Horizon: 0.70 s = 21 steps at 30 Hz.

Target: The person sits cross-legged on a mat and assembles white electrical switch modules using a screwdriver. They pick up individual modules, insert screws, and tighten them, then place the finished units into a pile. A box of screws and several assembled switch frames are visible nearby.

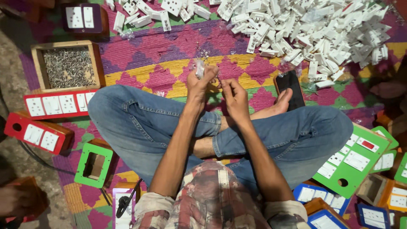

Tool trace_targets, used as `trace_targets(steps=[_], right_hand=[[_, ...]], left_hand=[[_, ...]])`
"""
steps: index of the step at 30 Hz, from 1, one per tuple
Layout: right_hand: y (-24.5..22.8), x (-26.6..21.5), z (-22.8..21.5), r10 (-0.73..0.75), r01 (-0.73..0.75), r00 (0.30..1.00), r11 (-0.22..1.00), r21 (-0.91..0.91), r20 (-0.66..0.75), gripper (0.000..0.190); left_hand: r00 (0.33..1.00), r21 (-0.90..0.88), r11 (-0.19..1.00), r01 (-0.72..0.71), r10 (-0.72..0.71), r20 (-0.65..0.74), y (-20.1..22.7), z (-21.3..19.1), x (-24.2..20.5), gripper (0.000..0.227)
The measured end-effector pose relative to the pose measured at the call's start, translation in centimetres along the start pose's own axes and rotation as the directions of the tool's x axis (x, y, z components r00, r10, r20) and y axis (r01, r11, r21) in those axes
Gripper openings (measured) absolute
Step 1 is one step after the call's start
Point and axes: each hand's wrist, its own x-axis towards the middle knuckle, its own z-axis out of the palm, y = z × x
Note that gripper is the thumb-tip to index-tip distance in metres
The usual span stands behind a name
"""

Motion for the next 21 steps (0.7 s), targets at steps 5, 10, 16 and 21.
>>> trace_targets(steps=[5, 10, 16, 21], right_hand=[[-1.2, 0.0, 0.0, 0.059, -0.060, 0.998, 0.997, -0.042, -0.026, 0.025], [-2.8, -0.1, -0.1, 0.051, -0.068, 0.997, 0.953, -0.294, -0.064, 0.026], [-3.6, -0.3, -0.6, 0.011, -0.044, 0.996, 0.926, -0.376, -0.088, 0.029], [-3.0, -0.2, -1.1, -0.006, -0.052, 0.988, 0.928, -0.369, -0.156, 0.031]], left_hand=[[0.988, 0.022, 0.987, -0.156, 0.156, 0.003, -0.3, 0.0, 0.2, 0.022], [0.965, 0.148, 0.970, -0.191, 0.213, -0.152, -0.6, -0.8, 1.2, 0.022], [0.925, 0.099, 0.970, -0.223, 0.243, -0.291, -1.0, -1.6, 2.4, 0.022], [0.901, 0.233, 0.952, -0.198, 0.270, -0.339, -1.2, -1.8, 2.2, 0.021]])
